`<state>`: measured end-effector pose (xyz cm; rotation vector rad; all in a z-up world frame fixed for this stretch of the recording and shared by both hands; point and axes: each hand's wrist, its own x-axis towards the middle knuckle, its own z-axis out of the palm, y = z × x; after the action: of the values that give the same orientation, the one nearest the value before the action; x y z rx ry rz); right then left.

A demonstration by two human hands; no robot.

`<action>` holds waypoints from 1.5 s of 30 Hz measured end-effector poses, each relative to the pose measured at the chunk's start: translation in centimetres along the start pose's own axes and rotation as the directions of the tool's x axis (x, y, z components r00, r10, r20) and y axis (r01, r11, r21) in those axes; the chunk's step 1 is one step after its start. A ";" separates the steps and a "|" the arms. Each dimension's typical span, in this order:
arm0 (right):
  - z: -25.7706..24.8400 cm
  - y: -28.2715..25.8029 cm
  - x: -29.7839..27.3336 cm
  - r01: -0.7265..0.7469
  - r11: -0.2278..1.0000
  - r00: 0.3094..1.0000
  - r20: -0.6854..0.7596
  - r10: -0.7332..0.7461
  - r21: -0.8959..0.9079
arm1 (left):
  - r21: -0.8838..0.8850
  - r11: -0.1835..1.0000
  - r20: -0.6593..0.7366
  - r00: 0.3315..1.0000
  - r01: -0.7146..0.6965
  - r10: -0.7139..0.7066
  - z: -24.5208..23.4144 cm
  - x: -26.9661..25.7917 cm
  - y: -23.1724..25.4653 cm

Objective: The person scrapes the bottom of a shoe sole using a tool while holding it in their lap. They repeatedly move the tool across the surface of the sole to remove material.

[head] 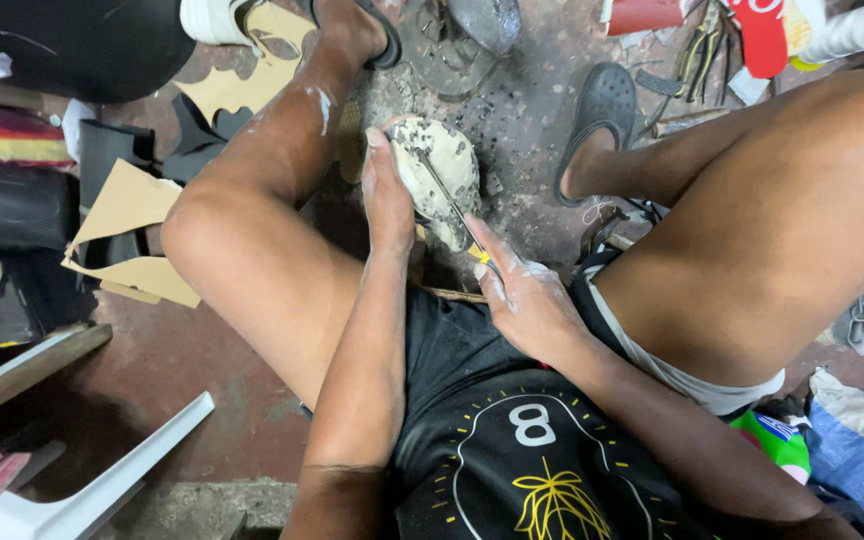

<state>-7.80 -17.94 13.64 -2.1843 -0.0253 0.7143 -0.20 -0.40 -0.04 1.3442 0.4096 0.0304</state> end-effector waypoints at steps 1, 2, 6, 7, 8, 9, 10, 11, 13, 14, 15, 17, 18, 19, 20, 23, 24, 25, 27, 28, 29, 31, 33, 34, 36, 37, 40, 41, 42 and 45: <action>0.2 0.1 0.1 0.062 0.998 0.997 -0.042 -0.061 0.025 | -0.005 1.000 -0.002 1.000 0.002 -0.002 -0.1 0.5 0.0; 0.2 0.2 0.2 0.124 0.991 0.989 -0.085 -0.120 0.047 | -0.003 1.000 0.026 0.999 -0.019 0.019 -0.1 0.7 0.0; 0.4 0.3 0.9 0.052 0.998 0.997 -0.056 -0.050 0.038 | -0.061 0.998 0.089 0.996 -0.002 0.007 -0.2 0.4 -0.2; 0.4 0.2 1.0 0.083 0.996 0.994 -0.075 -0.080 0.037 | -0.091 0.996 0.083 0.997 0.014 -0.006 -0.2 0.5 -0.2; 0.4 0.0 1.2 0.113 0.993 0.990 -0.094 -0.110 0.036 | -0.104 0.994 0.094 0.995 0.030 -0.020 -0.2 0.7 -0.2; 0.4 -0.1 1.3 0.056 0.996 0.996 -0.072 -0.061 -0.064 | -0.116 0.992 0.097 0.995 0.046 -0.035 -0.3 0.7 -0.3; 0.3 -0.1 1.5 0.001 0.986 0.998 -0.055 -0.010 -0.165 | -0.127 0.990 0.099 0.994 0.062 -0.049 -0.6 0.6 -0.3; 0.2 -0.2 1.5 -0.065 0.963 0.997 -0.054 0.052 -0.263 | -0.034 0.999 0.139 0.990 0.026 -0.021 -0.6 0.6 -0.5; -0.1 0.0 1.6 0.004 0.994 0.994 -0.106 -0.015 -0.111 | 0.144 0.987 0.224 0.974 -0.064 0.031 -0.4 0.5 -1.0; -0.2 0.2 1.7 0.044 0.998 0.989 -0.137 -0.048 -0.036 | 0.095 0.995 0.217 0.976 0.007 -0.028 -0.1 0.4 -1.1; -0.4 0.4 1.6 0.029 0.999 0.993 -0.113 -0.033 -0.035 | 0.045 0.996 0.203 0.976 0.077 -0.084 0.1 0.1 -1.2; -0.4 0.8 0.8 -0.005 0.999 0.998 -0.058 0.003 -0.033 | -0.045 0.987 0.198 0.970 0.152 -0.140 0.2 -0.2 -0.8; -0.3 1.1 0.4 0.079 0.997 0.993 -0.084 -0.081 -0.026 | -0.084 0.984 0.203 0.969 0.159 -0.139 0.1 -0.1 -0.5; -0.2 1.3 0.1 0.169 0.985 0.980 -0.106 -0.171 -0.022 | -0.125 0.979 0.202 0.970 0.161 -0.133 0.0 0.0 -0.1; -0.3 1.6 -0.2 0.258 0.966 0.957 -0.128 -0.259 -0.019 | -0.124 0.986 0.189 0.978 0.114 -0.089 -0.1 0.1 0.2; -0.1 1.9 0.0 0.166 0.985 0.980 -0.104 -0.170 -0.043 | -0.059 0.997 0.216 0.975 -0.039 0.051 0.1 0.6 0.7; 0.0 1.9 0.2 0.115 0.991 0.987 -0.103 -0.122 -0.073 | -0.004 0.995 0.239 0.966 -0.103 0.101 0.5 0.5 0.6; 0.0 1.8 0.2 0.070 0.992 0.993 -0.088 -0.079 -0.109 | 0.050 0.985 0.245 0.959 -0.163 0.146 0.6 0.3 0.6; 0.3 1.7 0.5 0.043 0.981 0.995 -0.084 -0.060 -0.190 | 0.001 1.000 0.201 0.979 -0.013 0.012 0.9 0.1 0.4; 0.4 1.7 0.8 0.060 0.971 0.992 -0.092 -0.083 -0.232 | -0.029 0.997 0.196 0.979 0.068 -0.061 1.1 0.2 0.4; 0.5 1.7 0.7 0.067 0.960 0.990 -0.101 -0.097 -0.272 | 0.001 0.999 0.191 0.981 0.042 -0.041 1.2 0.0 0.3; 0.7 1.6 1.1 0.118 0.929 0.975 -0.135 -0.175 -0.350 | 0.057 0.998 0.184 0.983 -0.014 0.003 1.4 0.0 0.3; 0.6 1.3 1.6 0.043 0.978 0.992 -0.104 -0.066 -0.206 | 0.205 0.979 0.130 0.991 0.009 -0.037 1.3 -0.7 0.3; 0.6 1.1 1.8 -0.074 0.997 0.997 -0.030 0.073 -0.021 | 0.274 0.961 0.105 0.993 0.026 -0.057 1.3 -1.0 0.2; 0.4 1.1 1.9 -0.218 0.935 0.975 0.102 0.197 0.279 | 0.228 0.969 0.149 0.987 -0.098 0.064 1.3 -0.6 -0.2; 0.4 1.1 1.8 -0.237 0.887 0.970 0.146 0.194 0.397 | 0.203 0.967 0.165 0.979 -0.156 0.123 1.2 -0.4 -0.2; -0.1 1.3 0.8 -0.199 0.947 0.978 0.116 0.174 0.251 | 0.004 0.998 0.143 0.988 0.064 -0.064 0.6 0.1 0.1; -0.3 1.3 0.5 -0.168 0.979 0.983 0.089 0.158 0.112 | 0.013 0.999 0.137 0.989 0.046 -0.048 0.4 0.2 0.4; -0.3 1.3 0.4 -0.044 0.995 0.999 0.034 0.042 0.090 | 0.021 0.999 0.131 0.991 0.028 -0.031 0.4 0.3 0.6; -0.1 1.1 0.5 0.155 0.987 0.987 -0.051 -0.153 0.039 | 0.082 0.994 0.121 0.991 -0.068 0.058 0.5 0.3 0.9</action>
<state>-7.60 -18.65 12.68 -2.1312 -0.1510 0.5697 0.39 -0.56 0.79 1.4359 0.2710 -0.0148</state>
